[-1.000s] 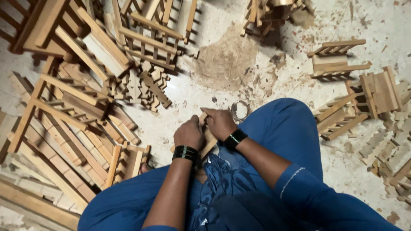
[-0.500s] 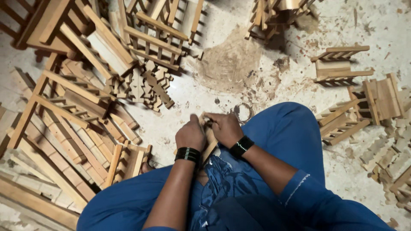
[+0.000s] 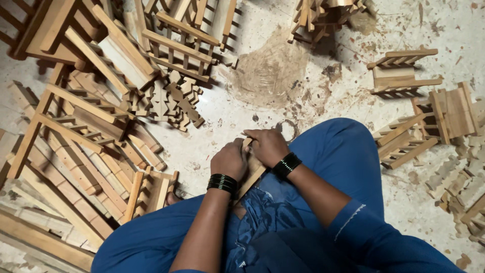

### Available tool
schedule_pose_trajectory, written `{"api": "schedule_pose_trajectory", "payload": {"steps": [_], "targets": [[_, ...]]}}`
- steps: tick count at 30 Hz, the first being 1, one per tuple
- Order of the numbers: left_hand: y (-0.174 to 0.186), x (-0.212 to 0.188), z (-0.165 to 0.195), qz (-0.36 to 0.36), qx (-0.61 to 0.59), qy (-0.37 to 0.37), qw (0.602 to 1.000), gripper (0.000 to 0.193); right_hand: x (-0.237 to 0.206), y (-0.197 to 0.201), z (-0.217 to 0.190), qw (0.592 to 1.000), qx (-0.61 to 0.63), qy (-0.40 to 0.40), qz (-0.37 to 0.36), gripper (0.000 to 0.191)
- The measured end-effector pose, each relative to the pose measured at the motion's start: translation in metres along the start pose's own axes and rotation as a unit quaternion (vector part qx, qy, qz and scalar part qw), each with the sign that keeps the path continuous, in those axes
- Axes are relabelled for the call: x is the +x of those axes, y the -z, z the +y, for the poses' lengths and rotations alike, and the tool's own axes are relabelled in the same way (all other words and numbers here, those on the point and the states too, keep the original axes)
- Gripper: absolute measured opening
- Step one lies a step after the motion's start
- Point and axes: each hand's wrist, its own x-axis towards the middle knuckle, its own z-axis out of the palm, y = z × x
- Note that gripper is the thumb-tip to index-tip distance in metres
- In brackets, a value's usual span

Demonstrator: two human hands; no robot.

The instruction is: The person sits cross-legged on the floor surrounded by many small wooden chair parts and miniature chairs. They pick up wooden pieces, fit them together to assemble miniature wooden chairs on their lap, and set completed chairs aside with the others.

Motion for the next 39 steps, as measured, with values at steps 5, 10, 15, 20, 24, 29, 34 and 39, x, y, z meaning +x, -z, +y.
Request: {"api": "schedule_pose_trajectory", "payload": {"steps": [5,10,15,20,24,29,34,39], "targets": [[-0.004,0.001,-0.001,0.002,-0.009,-0.002,1.0,0.028,0.004,-0.003,0.006,0.999,0.005,-0.027,-0.03,0.042],[-0.003,0.001,0.003,0.0,-0.003,0.015,1.0,0.026,0.004,-0.007,0.012,0.996,-0.016,0.081,0.029,0.041],[-0.002,0.002,0.002,0.0,-0.003,0.004,1.0,0.026,0.002,-0.008,0.012,0.994,0.066,-0.078,-0.047,0.039],[-0.004,0.001,0.002,0.015,-0.016,0.021,1.0,0.024,0.001,-0.006,0.006,0.998,-0.019,0.062,0.028,0.041],[-0.003,0.001,0.003,0.012,-0.014,0.015,1.0,0.023,0.0,-0.006,0.005,1.0,0.006,0.015,-0.008,0.039],[-0.004,0.003,0.002,0.005,-0.021,0.027,0.999,0.023,-0.001,-0.01,0.013,0.998,0.027,0.052,0.036,0.043],[-0.005,0.004,0.002,0.007,-0.008,0.008,1.0,0.021,0.0,-0.014,0.018,0.997,0.065,0.024,0.024,0.04],[-0.007,0.004,0.001,0.011,-0.023,0.027,0.999,0.022,-0.002,-0.013,0.015,1.0,-0.022,0.013,0.011,0.045]]}}
